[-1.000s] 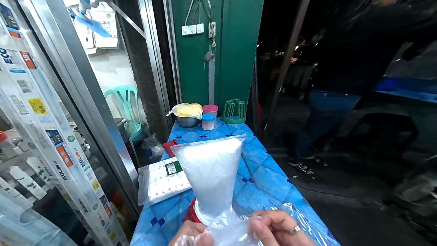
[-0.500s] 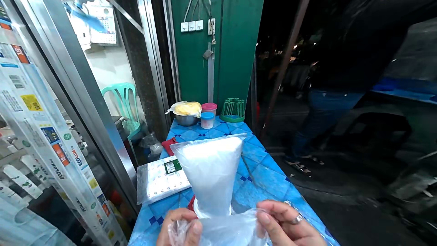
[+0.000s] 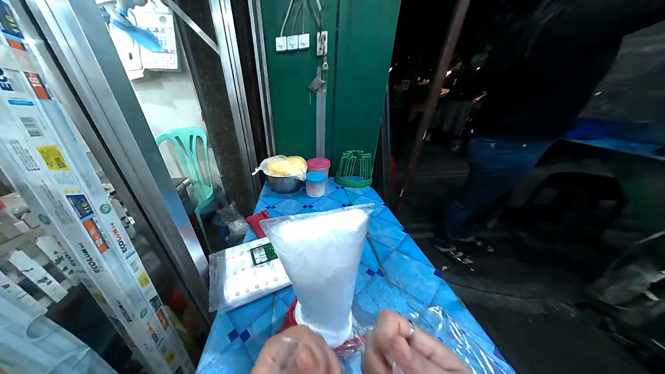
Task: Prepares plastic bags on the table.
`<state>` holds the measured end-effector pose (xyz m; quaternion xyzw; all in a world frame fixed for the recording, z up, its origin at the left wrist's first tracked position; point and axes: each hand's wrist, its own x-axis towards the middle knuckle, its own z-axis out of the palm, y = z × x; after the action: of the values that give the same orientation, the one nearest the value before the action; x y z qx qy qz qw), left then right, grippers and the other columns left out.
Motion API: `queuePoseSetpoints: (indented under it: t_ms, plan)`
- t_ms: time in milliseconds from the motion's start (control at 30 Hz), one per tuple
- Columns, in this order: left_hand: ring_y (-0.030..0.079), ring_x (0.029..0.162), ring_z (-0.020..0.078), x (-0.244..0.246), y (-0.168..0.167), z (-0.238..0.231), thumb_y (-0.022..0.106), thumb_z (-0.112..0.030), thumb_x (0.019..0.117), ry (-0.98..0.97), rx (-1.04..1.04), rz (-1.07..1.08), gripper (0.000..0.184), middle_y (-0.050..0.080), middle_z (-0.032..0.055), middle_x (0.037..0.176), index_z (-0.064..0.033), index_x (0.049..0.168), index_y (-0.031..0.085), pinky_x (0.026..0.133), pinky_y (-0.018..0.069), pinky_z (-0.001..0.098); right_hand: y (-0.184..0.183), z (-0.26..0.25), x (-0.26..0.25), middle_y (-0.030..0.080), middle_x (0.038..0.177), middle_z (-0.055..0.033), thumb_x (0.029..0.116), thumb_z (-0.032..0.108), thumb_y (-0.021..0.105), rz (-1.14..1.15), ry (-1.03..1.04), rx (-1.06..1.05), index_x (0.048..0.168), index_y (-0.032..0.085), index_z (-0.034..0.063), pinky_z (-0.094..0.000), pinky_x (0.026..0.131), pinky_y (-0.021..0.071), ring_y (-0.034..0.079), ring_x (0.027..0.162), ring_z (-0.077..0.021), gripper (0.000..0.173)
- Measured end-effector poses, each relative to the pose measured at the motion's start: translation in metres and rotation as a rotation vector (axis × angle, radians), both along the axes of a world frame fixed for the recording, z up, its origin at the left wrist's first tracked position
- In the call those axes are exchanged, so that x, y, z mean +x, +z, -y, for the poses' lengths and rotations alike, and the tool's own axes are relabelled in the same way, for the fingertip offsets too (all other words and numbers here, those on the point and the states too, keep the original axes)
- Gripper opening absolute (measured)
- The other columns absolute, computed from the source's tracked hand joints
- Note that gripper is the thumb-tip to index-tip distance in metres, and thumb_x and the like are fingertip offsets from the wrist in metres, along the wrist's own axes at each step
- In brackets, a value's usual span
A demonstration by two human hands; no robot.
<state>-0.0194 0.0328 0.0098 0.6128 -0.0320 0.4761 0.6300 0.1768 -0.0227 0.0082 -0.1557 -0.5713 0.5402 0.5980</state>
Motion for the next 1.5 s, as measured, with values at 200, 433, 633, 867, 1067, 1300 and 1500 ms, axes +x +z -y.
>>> queuePoseSetpoints:
  t_ms: [200, 433, 633, 867, 1067, 1300, 1500]
  plan:
    - [0.052, 0.066, -0.0114, -0.027, 0.023, -0.047, 0.060, -0.041, 0.1017, -0.078, 0.229, -0.526, 0.033, 0.060, -0.0125, 0.074, -0.0115, 0.089, 0.067, 0.060, 0.0427, 0.0087, 0.047, -0.029, 0.045, 0.061, 0.071, 0.0155, 0.1035, 0.043, 0.055, 0.056, -0.293, 0.133, 0.099, 0.069, 0.0304, -0.0106, 0.059, 0.0497, 0.058, 0.062, 0.0074, 0.019]
    - [0.055, 0.055, -0.0024, -0.013, 0.082, -0.098, 0.045, -0.021, 0.1089, 0.480, -0.162, -0.491, 0.017, 0.067, -0.0053, 0.074, -0.0128, 0.105, 0.059, 0.051, 0.0464, 0.0135, 0.083, -0.093, 0.057, 0.071, 0.086, 0.0026, 0.1048, 0.018, 0.045, -0.044, -0.450, -0.163, 0.128, 0.052, 0.0177, -0.0252, 0.069, 0.0616, 0.070, 0.070, -0.0074, 0.024]
    - [0.062, 0.071, 0.0117, 0.027, 0.050, -0.112, 0.037, -0.024, 0.1125, 0.678, -0.584, -0.654, 0.035, 0.063, 0.0081, 0.085, 0.0026, 0.121, 0.057, 0.068, 0.0540, 0.0280, 0.053, -0.110, 0.016, 0.061, 0.081, -0.0089, 0.1072, 0.009, 0.050, 0.176, -0.704, -0.691, 0.137, 0.041, 0.0014, -0.0266, 0.057, 0.0516, 0.060, 0.059, -0.0117, 0.032]
    - [0.061, 0.120, 0.0247, 0.039, -0.074, -0.088, 0.044, -0.003, 0.1057, 0.582, -0.436, -0.920, 0.042, 0.059, 0.0238, 0.133, 0.0068, 0.146, 0.041, 0.103, 0.0500, 0.0406, -0.067, -0.092, 0.002, 0.064, 0.114, -0.0269, 0.1006, 0.002, 0.051, 0.611, -0.841, -0.674, 0.141, 0.040, -0.0104, -0.0459, 0.089, 0.0541, 0.066, 0.099, -0.0311, 0.044]
    - [0.062, 0.117, 0.0309, 0.032, -0.110, -0.095, 0.047, -0.009, 0.1066, 0.608, -0.341, -1.129, 0.033, 0.063, 0.0245, 0.126, 0.0055, 0.135, 0.051, 0.103, 0.0481, 0.0472, -0.115, -0.091, 0.004, 0.065, 0.106, -0.0208, 0.1056, 0.006, 0.049, 0.642, -0.811, -0.767, 0.132, 0.050, -0.0074, -0.0396, 0.084, 0.0541, 0.066, 0.089, -0.0247, 0.029]
    - [0.064, 0.108, 0.0195, 0.026, -0.077, -0.077, 0.048, -0.009, 0.1061, 0.948, -0.331, -0.694, 0.031, 0.067, 0.0186, 0.119, 0.0081, 0.128, 0.060, 0.097, 0.0504, 0.0377, -0.077, -0.081, 0.017, 0.062, 0.122, -0.0271, 0.1025, 0.005, 0.050, 0.691, -0.952, -0.494, 0.141, 0.052, -0.0061, -0.0442, 0.089, 0.0528, 0.064, 0.101, -0.0334, 0.040]
    - [0.059, 0.127, 0.0365, 0.039, -0.113, -0.048, 0.051, 0.006, 0.0966, 0.764, -0.284, -0.954, 0.051, 0.058, 0.0293, 0.138, 0.0093, 0.147, 0.044, 0.110, 0.0442, 0.0483, -0.106, -0.069, -0.016, 0.061, 0.128, -0.0320, 0.1007, 0.001, 0.049, 0.964, -0.994, -0.445, 0.125, 0.066, -0.0103, -0.0523, 0.106, 0.0475, 0.061, 0.120, -0.0448, 0.032]
